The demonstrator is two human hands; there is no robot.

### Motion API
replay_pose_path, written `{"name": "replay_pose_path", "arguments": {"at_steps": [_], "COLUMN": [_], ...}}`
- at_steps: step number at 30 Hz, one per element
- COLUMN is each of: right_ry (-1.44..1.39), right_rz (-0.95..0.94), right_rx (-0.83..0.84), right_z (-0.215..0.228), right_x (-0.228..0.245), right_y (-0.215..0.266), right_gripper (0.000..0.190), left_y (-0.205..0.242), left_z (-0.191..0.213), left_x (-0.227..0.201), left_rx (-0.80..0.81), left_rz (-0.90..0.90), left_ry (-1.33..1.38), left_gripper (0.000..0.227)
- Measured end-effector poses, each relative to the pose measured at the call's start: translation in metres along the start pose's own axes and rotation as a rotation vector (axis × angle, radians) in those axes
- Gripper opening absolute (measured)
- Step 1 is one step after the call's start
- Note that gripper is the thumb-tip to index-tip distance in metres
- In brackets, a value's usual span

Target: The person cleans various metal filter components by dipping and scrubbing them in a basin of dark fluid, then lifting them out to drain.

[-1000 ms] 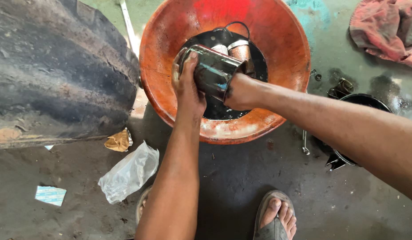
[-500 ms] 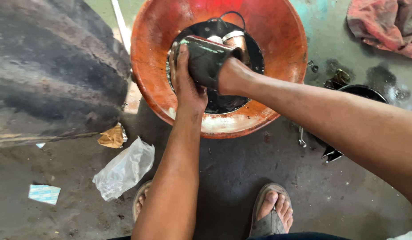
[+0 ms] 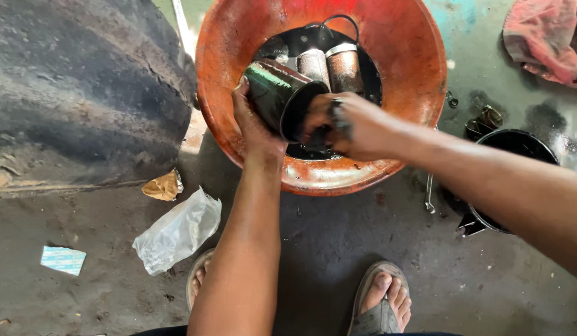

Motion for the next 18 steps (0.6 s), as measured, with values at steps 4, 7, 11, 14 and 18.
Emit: {"name": "replay_pose_path", "arguments": {"at_steps": [4, 7, 11, 14, 18], "right_ry": [-0.231, -0.091, -0.092, 0.171, 0.293], "right_rz": [-0.082, -0.6, -0.494, -0.282, -0.424], "right_rx": [0.183, 0.232, -0.058, -0.183, 0.082], "right_z": [0.014, -0.002, -0.034, -0.052, -0.079], "right_x": [-0.026, -0.081, -0.113, -0.104, -0.1], "right_y": [0.017, 0.029, 0.032, 0.03, 0.026], "right_gripper": [0.036, 0.036, 0.04, 0.055, 0.05], "left_y": [-0.008, -0.005, 0.003, 0.004, 0.001], "left_z": [0.0, -0.002, -0.008, -0.007, -0.003], "left_x": [-0.006, -0.005, 0.001, 0.006, 0.0], "left_rx": [-0.075, -0.062, -0.097, -0.229, -0.276], "left_rz": [-0.006, -0.01, 0.013, 0.068, -0.046], "left_ry": [0.063, 0.072, 0.043, 0.125, 0.041], "left_gripper": [0.05, 0.054, 0.063, 0.064, 0.061]}}
Point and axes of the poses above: each hand's wrist, its own y-axis away from the middle knuckle, its own z-axis out of the back of the hand, x = y × z, the point moved 5 cm from there along -y, towards the middle knuckle, and after that the axes turned 1 degree about x, right-handed, at the moved point
